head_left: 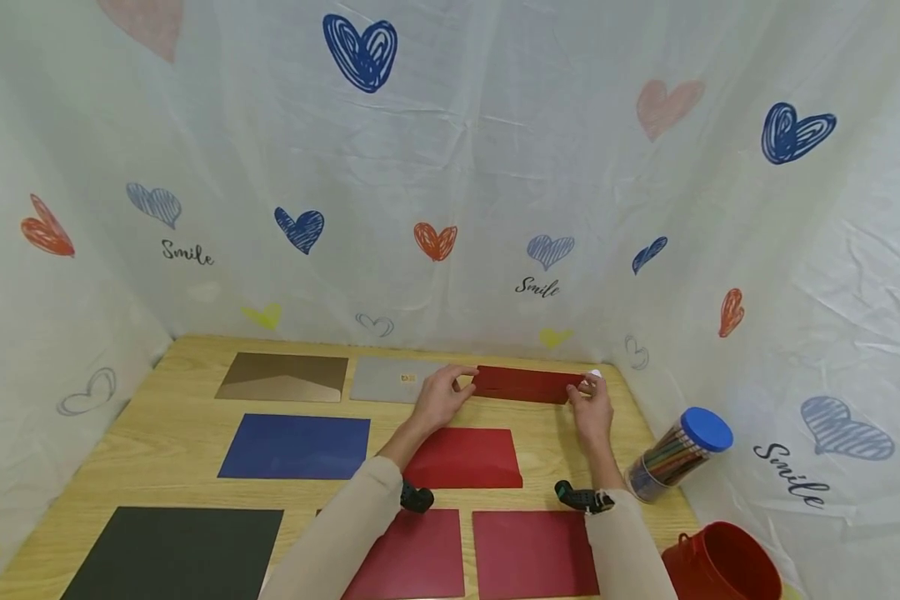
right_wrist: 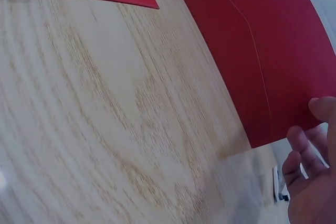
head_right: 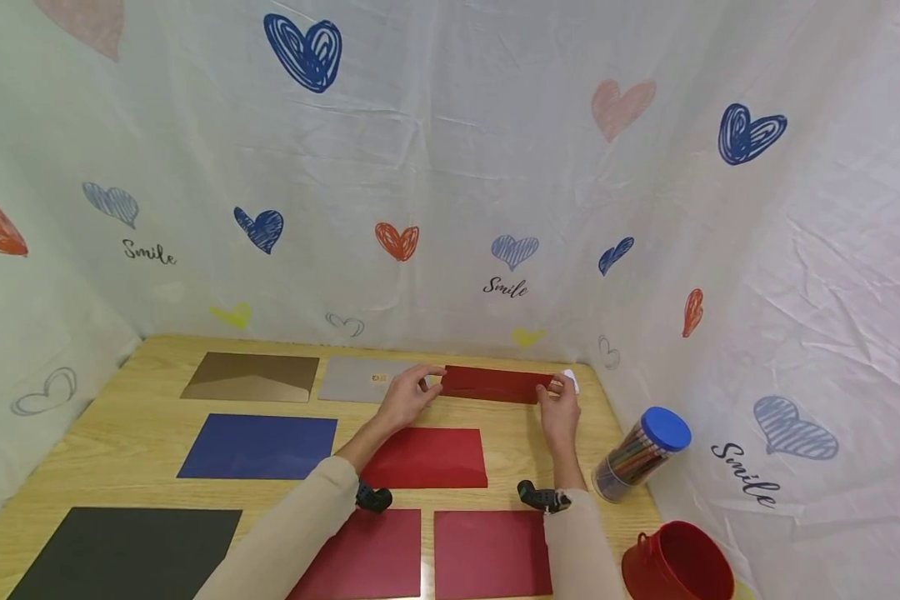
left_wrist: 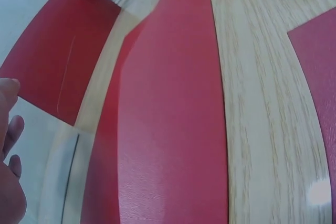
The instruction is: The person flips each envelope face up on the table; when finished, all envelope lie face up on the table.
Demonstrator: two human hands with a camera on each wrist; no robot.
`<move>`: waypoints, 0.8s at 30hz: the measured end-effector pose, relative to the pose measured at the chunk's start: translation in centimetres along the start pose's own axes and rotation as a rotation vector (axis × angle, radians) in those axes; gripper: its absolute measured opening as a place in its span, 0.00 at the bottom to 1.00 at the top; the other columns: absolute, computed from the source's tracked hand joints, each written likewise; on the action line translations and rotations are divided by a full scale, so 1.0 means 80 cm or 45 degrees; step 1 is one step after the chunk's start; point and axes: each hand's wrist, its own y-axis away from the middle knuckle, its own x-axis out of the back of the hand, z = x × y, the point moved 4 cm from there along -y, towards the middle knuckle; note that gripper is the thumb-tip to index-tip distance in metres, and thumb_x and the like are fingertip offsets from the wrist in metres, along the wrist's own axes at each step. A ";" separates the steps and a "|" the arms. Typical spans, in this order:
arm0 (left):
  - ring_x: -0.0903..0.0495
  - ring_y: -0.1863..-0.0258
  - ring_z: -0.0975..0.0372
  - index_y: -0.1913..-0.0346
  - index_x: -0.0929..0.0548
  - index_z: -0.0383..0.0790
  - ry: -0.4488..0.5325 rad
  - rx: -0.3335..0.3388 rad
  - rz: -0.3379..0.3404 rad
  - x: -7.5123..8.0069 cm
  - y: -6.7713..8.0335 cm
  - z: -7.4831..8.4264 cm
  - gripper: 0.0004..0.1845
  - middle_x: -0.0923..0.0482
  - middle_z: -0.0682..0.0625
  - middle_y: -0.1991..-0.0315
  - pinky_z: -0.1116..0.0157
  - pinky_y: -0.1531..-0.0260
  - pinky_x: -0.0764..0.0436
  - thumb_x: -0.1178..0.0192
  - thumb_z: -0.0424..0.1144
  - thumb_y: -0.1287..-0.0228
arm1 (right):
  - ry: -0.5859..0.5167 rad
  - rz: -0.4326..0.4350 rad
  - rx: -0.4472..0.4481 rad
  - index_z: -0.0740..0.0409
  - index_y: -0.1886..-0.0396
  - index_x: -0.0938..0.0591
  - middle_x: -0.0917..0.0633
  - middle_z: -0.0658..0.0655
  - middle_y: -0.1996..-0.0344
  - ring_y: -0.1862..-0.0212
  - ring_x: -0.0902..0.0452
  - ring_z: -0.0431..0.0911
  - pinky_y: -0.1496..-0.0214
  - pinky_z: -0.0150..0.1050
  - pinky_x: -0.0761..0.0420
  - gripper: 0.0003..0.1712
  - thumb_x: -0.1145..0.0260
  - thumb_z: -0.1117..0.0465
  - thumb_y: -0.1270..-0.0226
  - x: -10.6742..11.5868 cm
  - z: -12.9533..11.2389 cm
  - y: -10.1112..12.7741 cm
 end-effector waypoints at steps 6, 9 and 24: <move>0.28 0.73 0.65 0.40 0.16 0.48 -0.103 0.005 -0.032 -0.003 0.003 -0.008 0.16 0.17 0.48 0.47 0.67 0.73 0.29 0.36 0.38 0.29 | 0.142 0.004 0.016 0.59 0.54 0.27 0.15 0.65 0.51 0.47 0.17 0.59 0.61 0.37 0.21 0.14 0.34 0.55 0.27 -0.006 0.003 0.004; 0.27 0.73 0.66 0.40 0.16 0.47 -0.139 -0.020 -0.027 -0.002 0.004 -0.010 0.17 0.17 0.49 0.47 0.67 0.73 0.28 0.36 0.38 0.30 | 0.284 -0.068 0.108 0.60 0.52 0.24 0.16 0.64 0.49 0.49 0.18 0.59 0.60 0.45 0.19 0.12 0.35 0.57 0.26 -0.010 0.000 0.008; 0.27 0.35 0.51 0.26 0.31 0.46 -0.588 0.076 -0.194 -0.021 0.006 -0.015 0.39 0.28 0.48 0.31 0.48 0.44 0.27 0.27 0.44 0.39 | 0.436 -0.301 0.183 0.64 0.39 0.25 0.20 0.64 0.46 0.59 0.24 0.52 0.60 0.41 0.26 0.24 0.32 0.67 0.33 -0.021 0.016 0.007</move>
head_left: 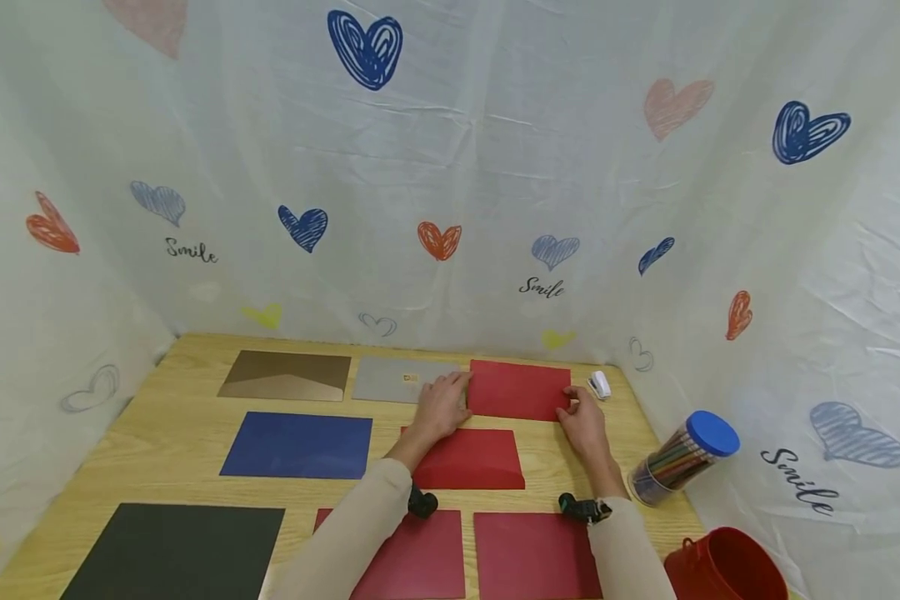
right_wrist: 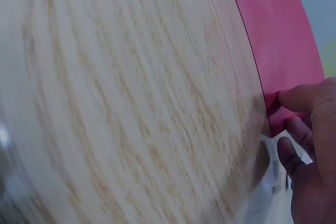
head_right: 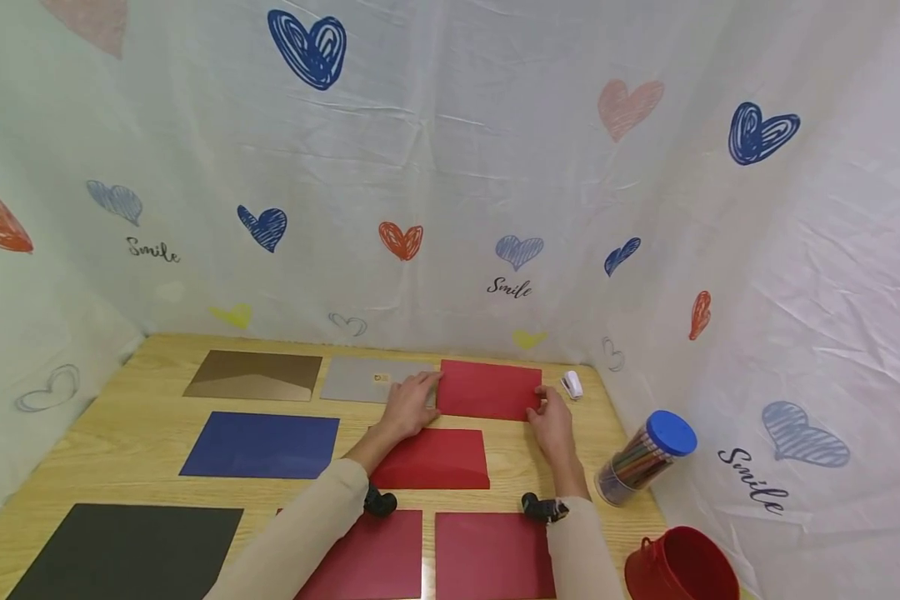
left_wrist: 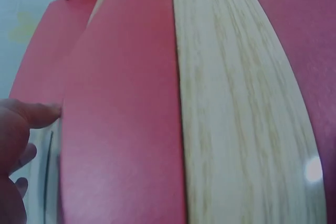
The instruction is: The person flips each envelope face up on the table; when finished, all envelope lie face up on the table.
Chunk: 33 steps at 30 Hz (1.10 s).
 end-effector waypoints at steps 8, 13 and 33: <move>0.27 0.37 0.53 0.26 0.30 0.48 -0.067 0.060 -0.034 -0.004 -0.004 0.003 0.38 0.26 0.51 0.33 0.52 0.45 0.28 0.29 0.49 0.37 | 0.104 -0.052 0.018 0.65 0.36 0.23 0.16 0.63 0.62 0.67 0.26 0.48 0.65 0.40 0.29 0.24 0.33 0.65 0.30 0.003 0.005 0.000; 0.25 0.42 0.53 0.29 0.25 0.50 -0.082 0.071 -0.072 -0.006 -0.006 0.000 0.34 0.22 0.52 0.37 0.52 0.48 0.29 0.29 0.51 0.37 | 0.175 -0.081 0.027 0.66 0.39 0.19 0.14 0.64 0.62 0.65 0.23 0.51 0.56 0.49 0.24 0.22 0.33 0.64 0.30 0.004 0.002 -0.001; 0.28 0.39 0.52 0.34 0.20 0.48 -0.096 0.018 -0.105 -0.009 0.001 -0.003 0.28 0.24 0.51 0.35 0.53 0.50 0.29 0.34 0.53 0.33 | 0.197 -0.070 0.095 0.68 0.46 0.15 0.19 0.72 0.46 0.41 0.25 0.67 0.39 0.60 0.27 0.17 0.32 0.65 0.31 -0.001 0.004 -0.007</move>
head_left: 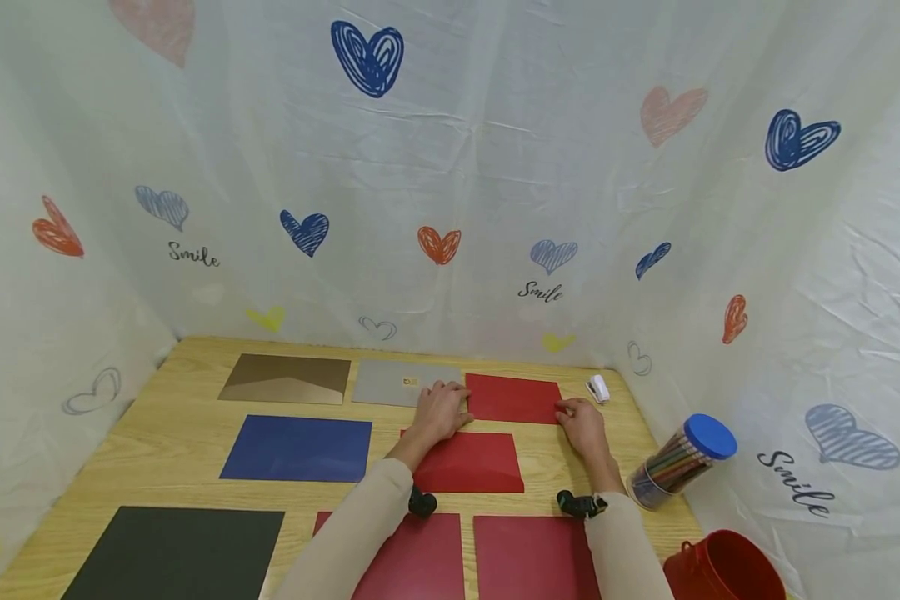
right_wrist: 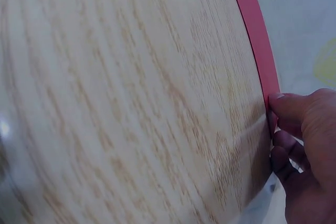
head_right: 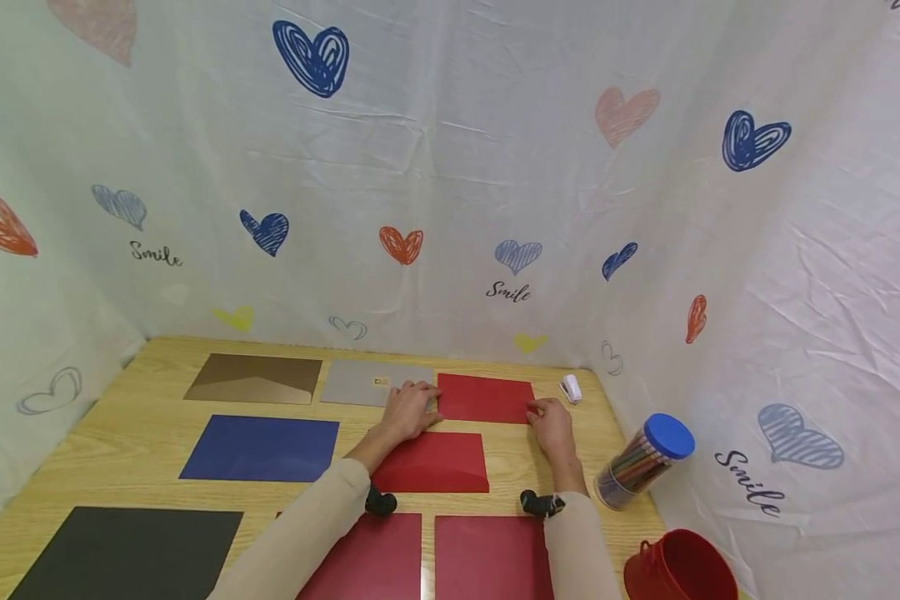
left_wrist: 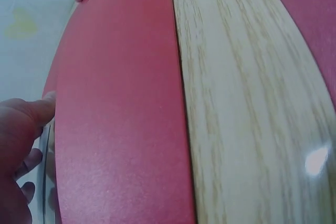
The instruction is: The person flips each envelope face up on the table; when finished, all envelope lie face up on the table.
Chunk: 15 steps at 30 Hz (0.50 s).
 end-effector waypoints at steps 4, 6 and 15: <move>0.28 0.40 0.51 0.35 0.20 0.47 0.033 -0.013 0.006 0.000 0.001 -0.001 0.27 0.24 0.51 0.35 0.52 0.50 0.28 0.34 0.52 0.33 | -0.012 0.015 -0.009 0.67 0.46 0.14 0.19 0.71 0.47 0.43 0.24 0.66 0.41 0.60 0.26 0.16 0.32 0.65 0.31 -0.001 0.003 0.001; 0.28 0.40 0.51 0.35 0.20 0.47 0.042 -0.017 0.006 -0.001 0.001 -0.002 0.27 0.24 0.51 0.35 0.52 0.50 0.28 0.34 0.52 0.33 | -0.022 0.015 -0.013 0.67 0.47 0.14 0.19 0.70 0.48 0.45 0.23 0.65 0.42 0.59 0.25 0.16 0.32 0.65 0.31 -0.001 0.003 0.001; 0.29 0.39 0.51 0.34 0.21 0.47 0.043 -0.031 -0.010 -0.004 -0.003 -0.005 0.27 0.25 0.51 0.34 0.51 0.48 0.28 0.35 0.52 0.32 | -0.048 -0.001 -0.024 0.68 0.46 0.15 0.20 0.70 0.50 0.47 0.23 0.63 0.45 0.58 0.25 0.16 0.35 0.65 0.30 0.002 0.001 0.000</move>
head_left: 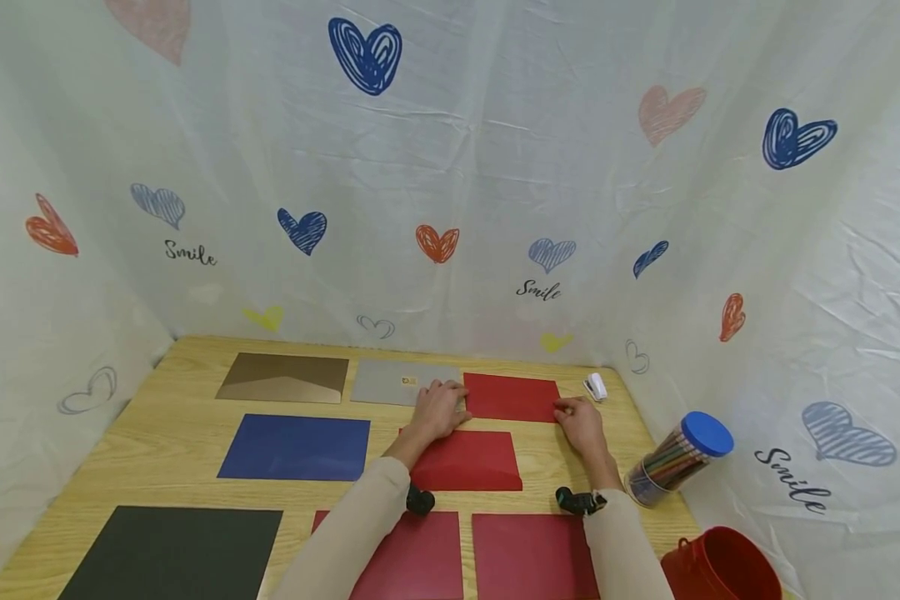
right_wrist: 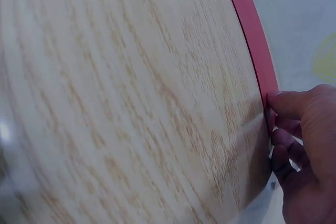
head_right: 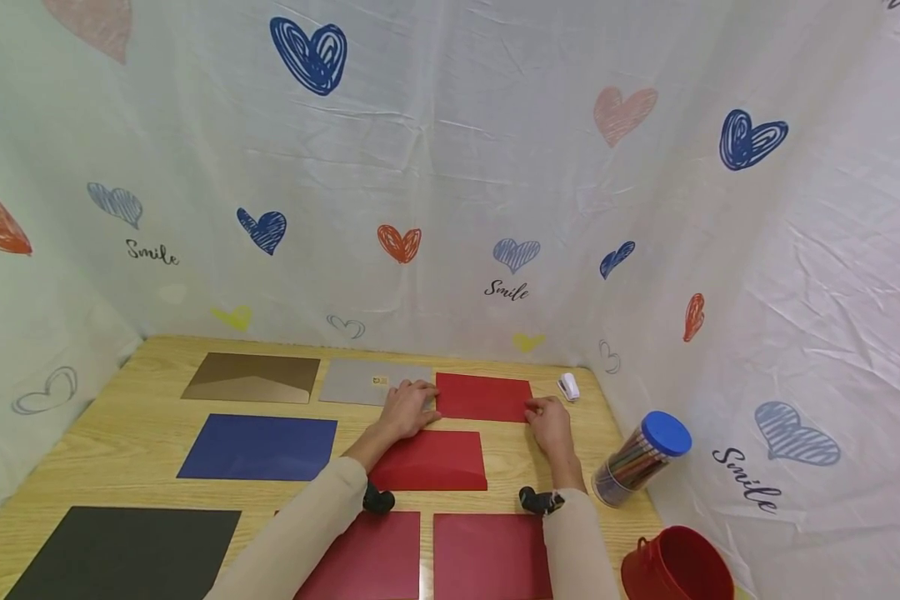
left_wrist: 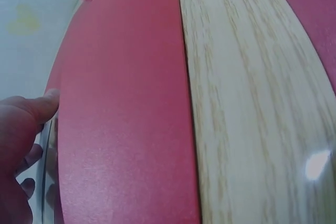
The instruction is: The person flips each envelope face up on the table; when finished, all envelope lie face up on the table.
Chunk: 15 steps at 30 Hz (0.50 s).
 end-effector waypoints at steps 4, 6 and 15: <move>0.28 0.38 0.50 0.33 0.21 0.46 -0.009 -0.023 0.006 0.005 -0.001 0.003 0.26 0.25 0.50 0.34 0.50 0.48 0.27 0.36 0.51 0.31 | -0.035 0.048 0.005 0.68 0.45 0.16 0.21 0.71 0.49 0.48 0.23 0.63 0.47 0.58 0.25 0.16 0.36 0.65 0.28 0.004 -0.004 0.002; 0.28 0.39 0.49 0.33 0.21 0.45 0.019 -0.043 0.018 0.012 0.001 0.004 0.26 0.25 0.49 0.34 0.48 0.47 0.27 0.36 0.50 0.31 | -0.056 0.066 0.012 0.68 0.44 0.17 0.22 0.71 0.47 0.52 0.23 0.62 0.50 0.57 0.24 0.17 0.38 0.64 0.27 0.006 -0.009 0.003; 0.21 0.48 0.51 0.35 0.20 0.45 0.367 -0.228 0.090 0.078 0.055 0.003 0.22 0.22 0.46 0.38 0.46 0.47 0.25 0.35 0.44 0.30 | -0.158 0.091 0.236 0.61 0.44 0.16 0.17 0.61 0.53 0.64 0.24 0.49 0.64 0.41 0.25 0.15 0.36 0.61 0.26 0.021 -0.070 0.032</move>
